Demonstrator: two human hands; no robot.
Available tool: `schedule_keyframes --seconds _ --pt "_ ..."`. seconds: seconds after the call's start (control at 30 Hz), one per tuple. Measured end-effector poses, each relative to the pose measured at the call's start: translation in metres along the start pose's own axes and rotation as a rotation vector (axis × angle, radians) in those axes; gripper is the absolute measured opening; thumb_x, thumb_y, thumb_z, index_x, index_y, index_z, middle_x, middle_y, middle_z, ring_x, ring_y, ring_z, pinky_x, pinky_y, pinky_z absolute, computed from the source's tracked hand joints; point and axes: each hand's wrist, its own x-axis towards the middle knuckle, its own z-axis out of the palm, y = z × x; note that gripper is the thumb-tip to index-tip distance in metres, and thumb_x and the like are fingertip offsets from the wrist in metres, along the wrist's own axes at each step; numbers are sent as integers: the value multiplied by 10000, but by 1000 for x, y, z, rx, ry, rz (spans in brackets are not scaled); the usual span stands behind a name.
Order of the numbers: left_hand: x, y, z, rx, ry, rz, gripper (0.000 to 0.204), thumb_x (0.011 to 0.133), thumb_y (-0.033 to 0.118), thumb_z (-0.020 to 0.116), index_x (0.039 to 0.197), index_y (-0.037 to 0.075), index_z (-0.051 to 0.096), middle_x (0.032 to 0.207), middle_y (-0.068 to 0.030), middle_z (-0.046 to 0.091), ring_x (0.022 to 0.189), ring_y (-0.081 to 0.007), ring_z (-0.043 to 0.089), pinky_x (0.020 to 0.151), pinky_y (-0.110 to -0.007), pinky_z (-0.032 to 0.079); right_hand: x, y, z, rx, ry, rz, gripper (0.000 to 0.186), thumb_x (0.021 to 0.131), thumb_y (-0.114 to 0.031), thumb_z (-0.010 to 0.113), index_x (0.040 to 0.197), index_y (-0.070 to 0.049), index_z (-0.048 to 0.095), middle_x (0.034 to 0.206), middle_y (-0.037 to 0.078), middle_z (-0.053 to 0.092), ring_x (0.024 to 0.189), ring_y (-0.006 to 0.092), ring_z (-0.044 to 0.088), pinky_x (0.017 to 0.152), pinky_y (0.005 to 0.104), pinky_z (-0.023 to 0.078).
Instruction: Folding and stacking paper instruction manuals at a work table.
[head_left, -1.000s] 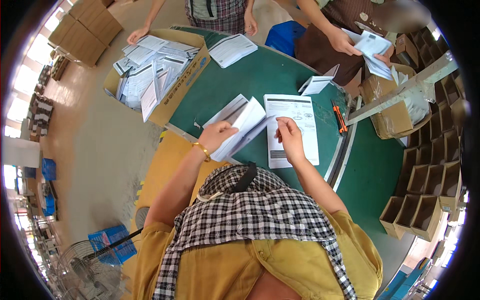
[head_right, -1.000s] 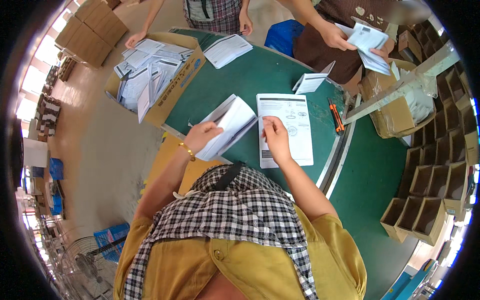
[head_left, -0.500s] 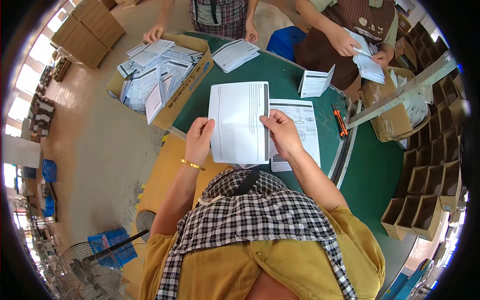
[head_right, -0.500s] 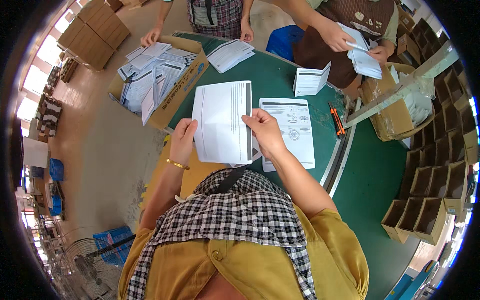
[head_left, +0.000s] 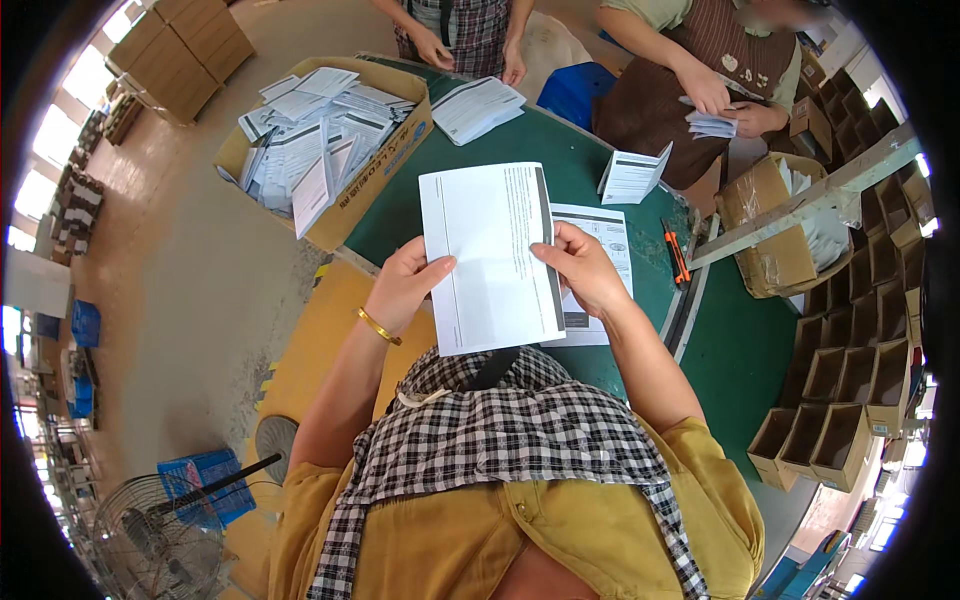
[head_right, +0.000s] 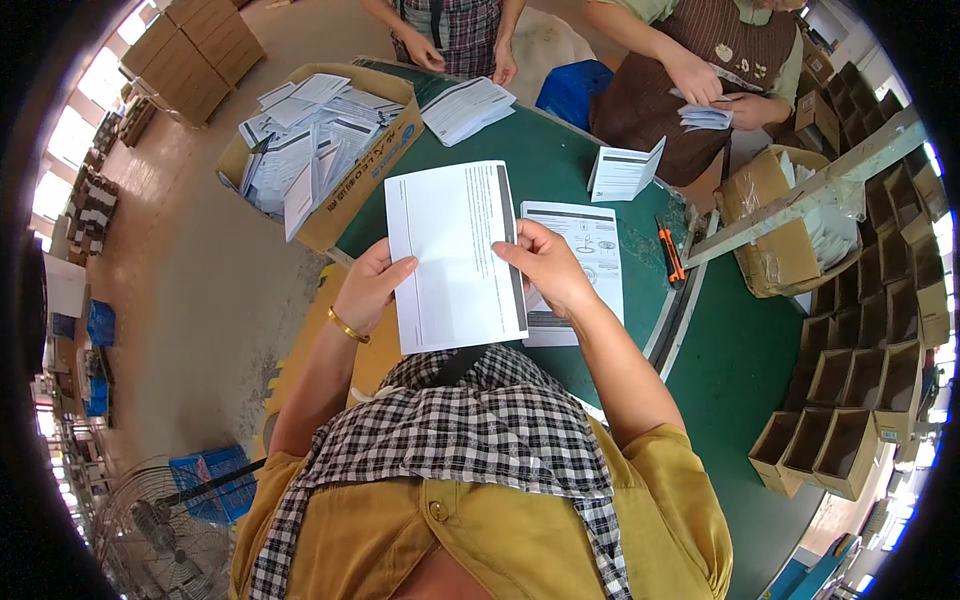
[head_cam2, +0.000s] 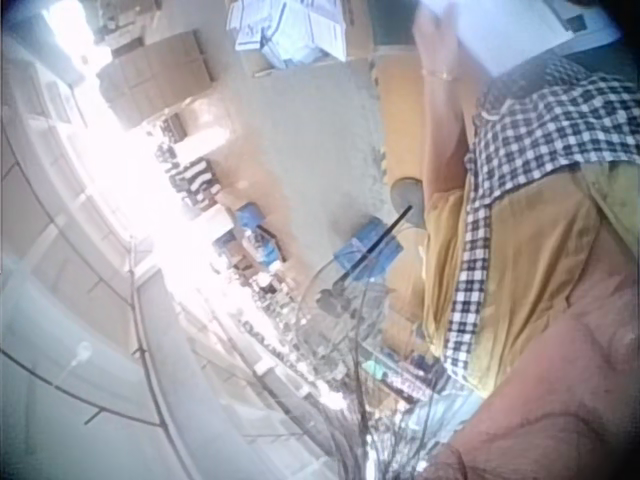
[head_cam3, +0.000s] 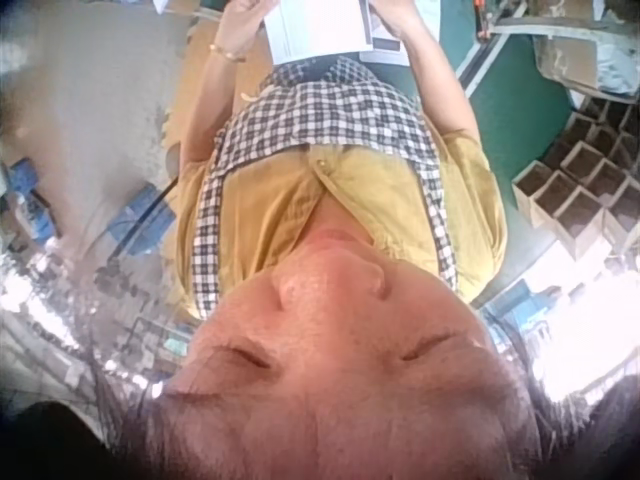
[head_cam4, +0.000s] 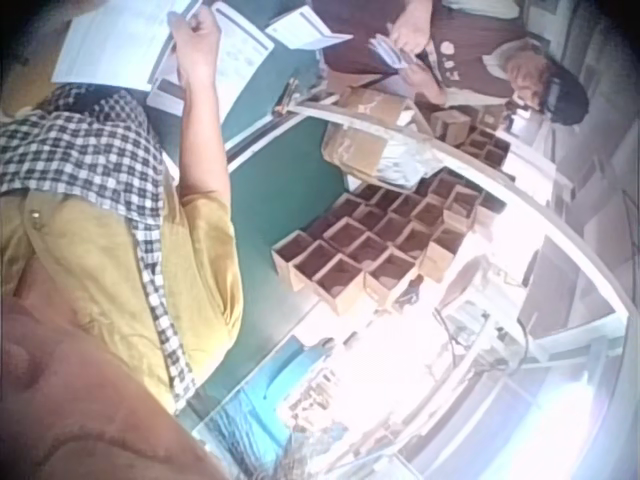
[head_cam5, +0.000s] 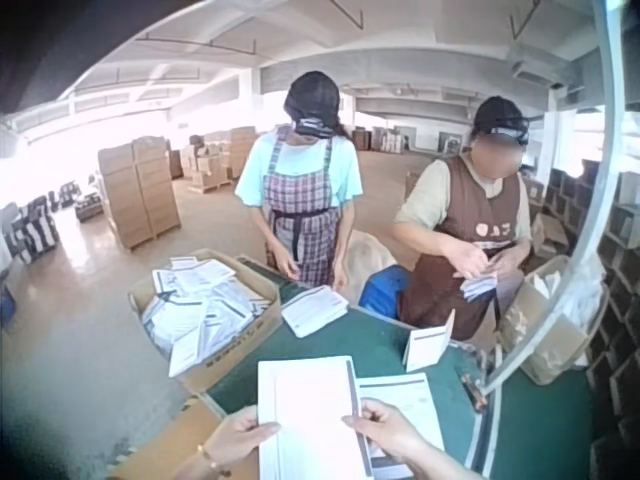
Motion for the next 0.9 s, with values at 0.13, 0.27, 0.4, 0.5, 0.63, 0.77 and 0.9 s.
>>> schedule_keyframes --seconds 0.13,0.27,0.4,0.5,0.63,0.77,0.9 --pt "-1 9 3 -57 8 80 250 906 119 574 1127 3 565 1004 -35 627 821 -72 582 689 -217 483 -5 -6 -10 13 -58 -62 167 894 -109 574 1027 -56 658 728 -37 569 601 37 477 526 173 376" --pt "-5 17 -21 62 -158 27 134 923 76 524 1035 53 594 943 6 599 792 -58 558 680 -211 467 -7 -14 -23 -110 -255 -346 295 832 37 450 997 -30 685 865 10 610 708 85 538 642 201 434" --pt "-10 28 -22 174 -183 65 136 925 42 477 923 68 611 885 36 569 790 -54 539 702 -210 451 -10 -26 -27 -33 -413 -253 283 842 29 445 991 -26 679 952 21 598 755 93 544 679 226 462" --pt "-8 28 -32 338 -215 95 133 917 55 485 933 51 616 924 17 591 832 -76 551 752 -231 454 -15 -34 -20 -256 -326 -204 250 848 21 483 998 -31 676 939 15 585 759 101 546 688 233 471" --pt "-5 38 -42 618 -306 411 144 905 108 532 959 37 644 1013 -26 631 900 -142 586 807 -278 462 -5 -23 -11 -550 -225 -451 184 824 29 546 943 -66 649 882 25 553 722 114 533 640 242 442" --pt "8 53 10 535 -117 300 178 897 178 569 957 42 668 977 -76 656 883 -190 613 775 -285 468 -3 -28 4 -686 -300 -639 178 816 17 555 948 -80 624 864 38 542 693 124 507 620 257 427" --pt "21 51 18 839 -339 189 206 888 222 601 946 36 668 795 -97 640 754 -190 624 675 -313 471 -6 -37 24 -710 -261 -436 204 816 6 591 1008 -62 604 847 34 542 716 122 502 660 251 433"
